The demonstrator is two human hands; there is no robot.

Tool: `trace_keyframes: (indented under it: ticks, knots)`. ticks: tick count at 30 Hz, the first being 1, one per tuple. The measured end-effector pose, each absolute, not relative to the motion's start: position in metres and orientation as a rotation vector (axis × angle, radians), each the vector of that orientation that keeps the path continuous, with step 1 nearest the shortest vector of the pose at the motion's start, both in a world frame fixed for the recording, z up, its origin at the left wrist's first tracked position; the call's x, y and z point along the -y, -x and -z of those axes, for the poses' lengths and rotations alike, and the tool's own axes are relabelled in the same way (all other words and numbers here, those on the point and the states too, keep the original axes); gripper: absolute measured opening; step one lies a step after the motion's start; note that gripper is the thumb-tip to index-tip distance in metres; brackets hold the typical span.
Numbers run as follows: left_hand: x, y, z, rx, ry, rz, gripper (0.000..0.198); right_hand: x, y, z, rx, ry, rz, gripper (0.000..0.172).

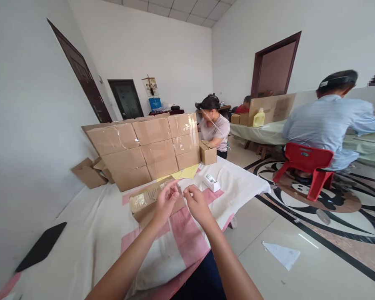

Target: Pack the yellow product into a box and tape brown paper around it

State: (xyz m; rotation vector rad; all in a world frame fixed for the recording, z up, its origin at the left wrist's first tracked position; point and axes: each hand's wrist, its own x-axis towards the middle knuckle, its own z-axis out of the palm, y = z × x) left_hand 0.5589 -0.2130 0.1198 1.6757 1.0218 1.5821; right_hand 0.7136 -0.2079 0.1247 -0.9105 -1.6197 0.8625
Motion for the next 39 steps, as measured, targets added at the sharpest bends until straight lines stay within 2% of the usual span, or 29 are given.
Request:
trace_keyframes:
  ticks: [5, 10, 13, 16, 19, 23, 39]
  knots:
    - [0.224, -0.532, -0.131, -1.282, -1.837, -1.552, 0.031, 0.22, -0.689, -0.126, 1.662, 0.833, -0.924, 0.031]
    - [0.236, -0.49, -0.135, -1.467, -1.94, -1.521, 0.031, 0.227, -0.666, -0.125, 1.825, 0.826, -0.994, 0.032]
    - [0.239, -0.462, -0.142, -1.654, -1.809, -1.677, 0.031, 0.212, -0.651, -0.132, 1.951, 0.961, -0.736, 0.053]
    - [0.236, -0.432, -0.154, -1.728, -1.653, -1.731, 0.033, 0.183, -0.632, -0.142, 2.095, 1.029, -0.345, 0.057]
    - [0.23, -0.407, -0.164, -1.697, -1.603, -1.43, 0.041, 0.159, -0.613, -0.141, 2.377, 0.984, -0.185, 0.058]
    - [0.225, -0.388, -0.167, -1.72, -1.537, -1.075, 0.047, 0.15, -0.595, -0.127, 2.657, 1.022, -0.272, 0.062]
    - [0.198, -0.376, -0.141, -1.805, -1.617, -0.888, 0.034, 0.152, -0.592, -0.119, 2.618, 1.051, -0.307, 0.063]
